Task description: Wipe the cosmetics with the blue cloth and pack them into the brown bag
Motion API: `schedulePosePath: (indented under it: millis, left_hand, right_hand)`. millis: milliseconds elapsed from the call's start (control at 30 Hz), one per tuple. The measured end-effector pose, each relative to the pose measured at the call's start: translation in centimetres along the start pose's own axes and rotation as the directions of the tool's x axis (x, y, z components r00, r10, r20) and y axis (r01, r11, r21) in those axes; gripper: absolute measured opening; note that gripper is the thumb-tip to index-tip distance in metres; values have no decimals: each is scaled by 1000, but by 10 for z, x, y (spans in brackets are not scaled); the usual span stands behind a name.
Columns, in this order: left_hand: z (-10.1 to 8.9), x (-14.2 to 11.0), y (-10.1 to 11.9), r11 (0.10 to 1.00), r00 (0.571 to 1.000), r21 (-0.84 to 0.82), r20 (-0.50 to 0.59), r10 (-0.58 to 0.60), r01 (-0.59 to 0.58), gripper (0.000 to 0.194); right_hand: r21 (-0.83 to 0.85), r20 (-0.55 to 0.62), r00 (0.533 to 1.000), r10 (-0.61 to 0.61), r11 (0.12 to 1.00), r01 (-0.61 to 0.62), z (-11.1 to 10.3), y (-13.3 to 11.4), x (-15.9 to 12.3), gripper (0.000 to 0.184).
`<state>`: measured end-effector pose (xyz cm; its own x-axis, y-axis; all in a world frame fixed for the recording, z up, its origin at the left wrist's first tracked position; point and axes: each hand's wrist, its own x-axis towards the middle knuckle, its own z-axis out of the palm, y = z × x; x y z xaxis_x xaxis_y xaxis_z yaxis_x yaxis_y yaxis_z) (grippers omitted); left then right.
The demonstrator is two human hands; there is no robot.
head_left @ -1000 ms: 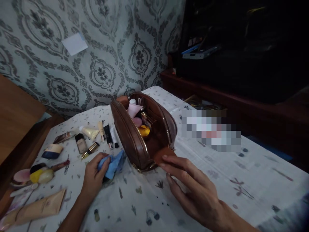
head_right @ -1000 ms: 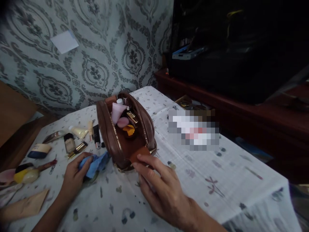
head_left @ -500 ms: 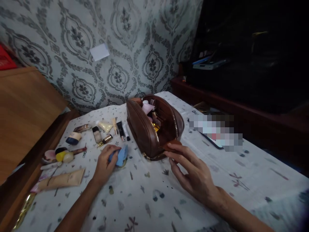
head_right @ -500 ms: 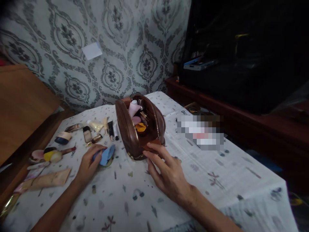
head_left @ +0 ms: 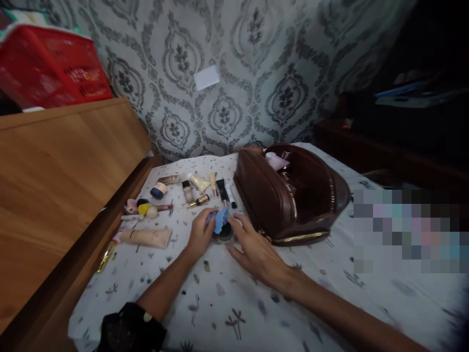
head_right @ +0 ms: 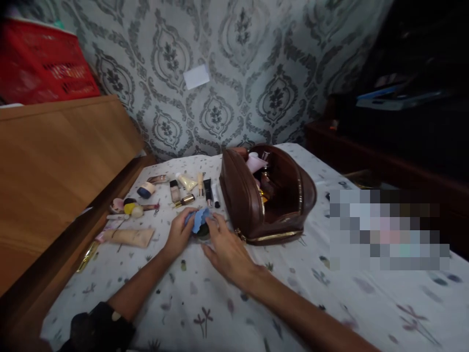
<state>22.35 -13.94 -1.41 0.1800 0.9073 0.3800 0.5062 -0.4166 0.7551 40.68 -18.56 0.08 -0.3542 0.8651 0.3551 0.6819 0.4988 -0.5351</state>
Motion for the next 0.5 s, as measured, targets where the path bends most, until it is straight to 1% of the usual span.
schedulePosePath:
  millis: [67,133,200,267,333,400,467,500]
  left_hand:
    - [-1,0,-3,1000,1000,-12,-15,-21,21,24]
    - [-4,0,-6,1000,999,11,-35,-18,18,21]
    - [-8,0,-9,997,998,78,-61,15,-10,20]
    - [-17,2,-10,975,996,216,-62,58,-44,24]
    - [-30,6,-11,906,998,422,-28,60,-42,31]
    - [-50,12,-14,782,1000,624,-25,0,15,35]
    - [-74,18,-20,651,990,746,-123,-69,139,38]
    - [-87,20,-25,591,975,777,-197,-99,217,38]
  right_hand:
    - [-11,100,993,64,998,-63,13,0,16,53]
    - [3,136,988,77,997,-79,24,4,25,50]
    - [55,98,993,61,996,-67,33,11,28,48]
    - [123,17,999,43,991,-45,41,20,27,48]
    - [179,-58,997,43,983,-32,47,28,25,47]
    - [211,-112,992,65,977,-40,50,33,24,45]
    - [224,-151,985,83,973,-48,50,35,24,43]
    - [227,-165,983,85,973,-46,50,35,24,43]
